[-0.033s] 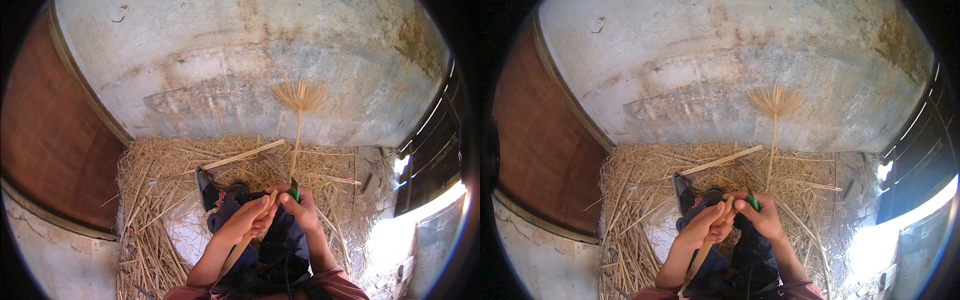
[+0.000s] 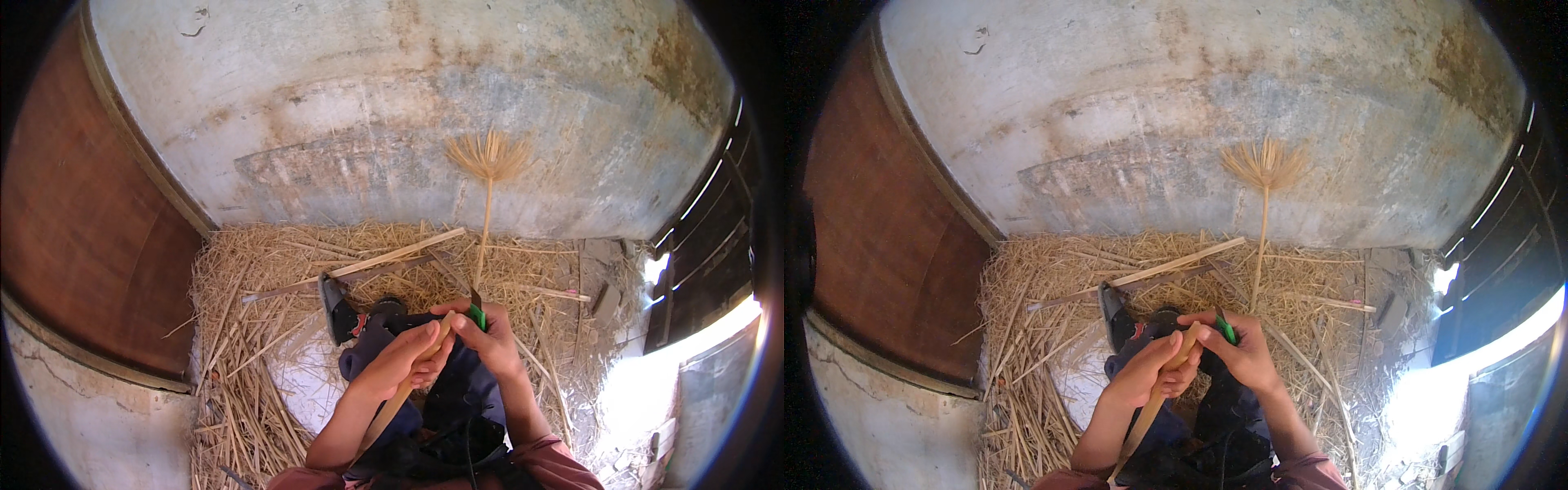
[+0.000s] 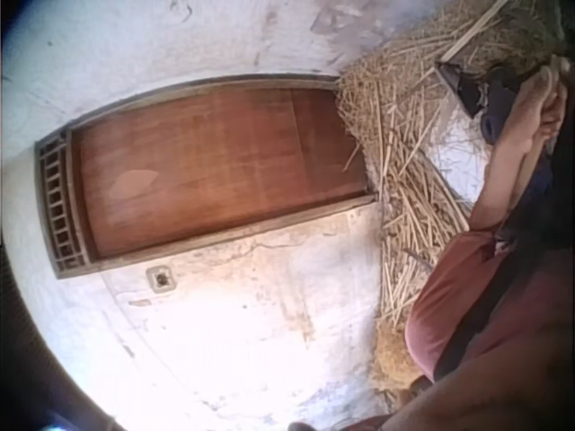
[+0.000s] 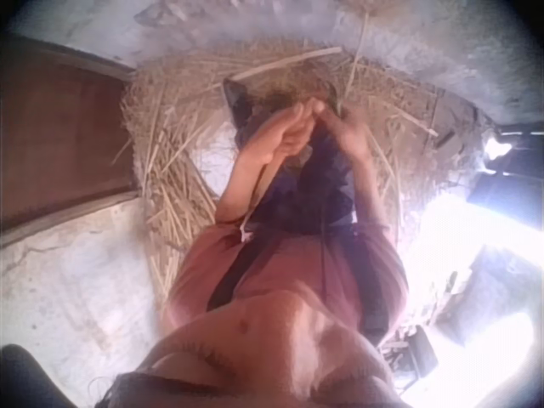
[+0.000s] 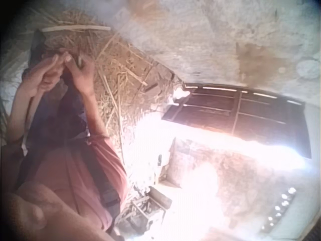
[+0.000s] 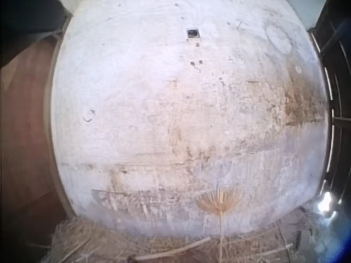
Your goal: The person carves a small piece of wood using a utility knife while sitting on the floor, occasionally checking the finished end of a nearby broom-like object.
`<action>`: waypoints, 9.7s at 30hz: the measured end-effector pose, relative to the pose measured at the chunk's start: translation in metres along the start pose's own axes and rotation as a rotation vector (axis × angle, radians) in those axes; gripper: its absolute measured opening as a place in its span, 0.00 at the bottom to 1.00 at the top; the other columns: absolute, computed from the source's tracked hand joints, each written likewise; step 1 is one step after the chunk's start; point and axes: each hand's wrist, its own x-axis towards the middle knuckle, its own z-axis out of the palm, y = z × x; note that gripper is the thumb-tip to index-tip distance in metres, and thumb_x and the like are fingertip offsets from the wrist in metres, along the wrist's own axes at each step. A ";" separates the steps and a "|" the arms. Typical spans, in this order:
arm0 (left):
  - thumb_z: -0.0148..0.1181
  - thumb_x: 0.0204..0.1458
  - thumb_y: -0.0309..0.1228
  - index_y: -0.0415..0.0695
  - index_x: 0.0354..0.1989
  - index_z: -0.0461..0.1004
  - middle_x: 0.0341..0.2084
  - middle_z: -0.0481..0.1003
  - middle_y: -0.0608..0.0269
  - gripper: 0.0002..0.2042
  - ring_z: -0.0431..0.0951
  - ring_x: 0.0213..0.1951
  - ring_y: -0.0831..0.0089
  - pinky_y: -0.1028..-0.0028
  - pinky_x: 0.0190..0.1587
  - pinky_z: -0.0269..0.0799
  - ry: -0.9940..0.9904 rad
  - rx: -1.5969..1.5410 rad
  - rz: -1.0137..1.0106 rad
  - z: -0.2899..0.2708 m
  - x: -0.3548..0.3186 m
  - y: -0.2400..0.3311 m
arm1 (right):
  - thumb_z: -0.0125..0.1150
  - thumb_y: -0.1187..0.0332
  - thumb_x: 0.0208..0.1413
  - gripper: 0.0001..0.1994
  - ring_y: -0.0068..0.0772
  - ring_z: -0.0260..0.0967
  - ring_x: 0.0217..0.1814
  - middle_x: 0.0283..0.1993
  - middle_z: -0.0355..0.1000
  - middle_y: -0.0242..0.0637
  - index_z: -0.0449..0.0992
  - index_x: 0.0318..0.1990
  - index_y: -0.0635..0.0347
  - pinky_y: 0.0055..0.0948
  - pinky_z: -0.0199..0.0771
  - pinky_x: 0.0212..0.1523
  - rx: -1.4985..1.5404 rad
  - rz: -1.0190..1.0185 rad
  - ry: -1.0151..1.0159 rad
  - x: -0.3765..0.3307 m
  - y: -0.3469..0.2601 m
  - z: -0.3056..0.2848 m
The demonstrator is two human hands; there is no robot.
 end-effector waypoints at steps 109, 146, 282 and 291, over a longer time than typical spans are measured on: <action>0.76 0.60 0.45 0.41 0.57 0.76 0.17 0.66 0.68 0.26 0.64 0.19 0.80 0.73 0.23 0.61 0.457 0.869 0.423 0.041 -0.031 0.002 | 0.80 0.60 0.53 0.16 0.38 0.76 0.25 0.30 0.73 0.33 0.84 0.45 0.57 0.36 0.73 0.24 -0.969 -0.612 -0.030 -0.023 -0.022 -0.003; 0.79 0.57 0.36 0.37 0.44 0.84 0.24 0.82 0.66 0.15 0.74 0.27 0.89 0.78 0.28 0.68 0.694 0.770 0.465 0.051 -0.032 -0.009 | 0.79 0.66 0.49 0.15 0.34 0.74 0.23 0.30 0.74 0.29 0.85 0.44 0.56 0.33 0.75 0.24 -1.156 -0.660 0.125 -0.026 -0.023 0.013; 0.77 0.58 0.49 0.40 0.43 0.73 0.18 0.66 0.66 0.25 0.66 0.20 0.76 0.71 0.24 0.61 0.531 0.822 0.391 0.040 -0.039 0.007 | 0.79 0.62 0.53 0.15 0.37 0.74 0.22 0.27 0.74 0.31 0.87 0.47 0.55 0.34 0.71 0.22 -0.970 -0.598 -0.016 -0.013 -0.028 0.013; 0.79 0.57 0.46 0.37 0.43 0.77 0.18 0.72 0.65 0.24 0.68 0.23 0.84 0.73 0.25 0.63 0.607 0.826 0.388 0.049 -0.038 0.003 | 0.79 0.64 0.52 0.14 0.36 0.73 0.21 0.27 0.74 0.30 0.87 0.47 0.54 0.34 0.71 0.22 -0.982 -0.605 0.014 -0.016 -0.029 0.011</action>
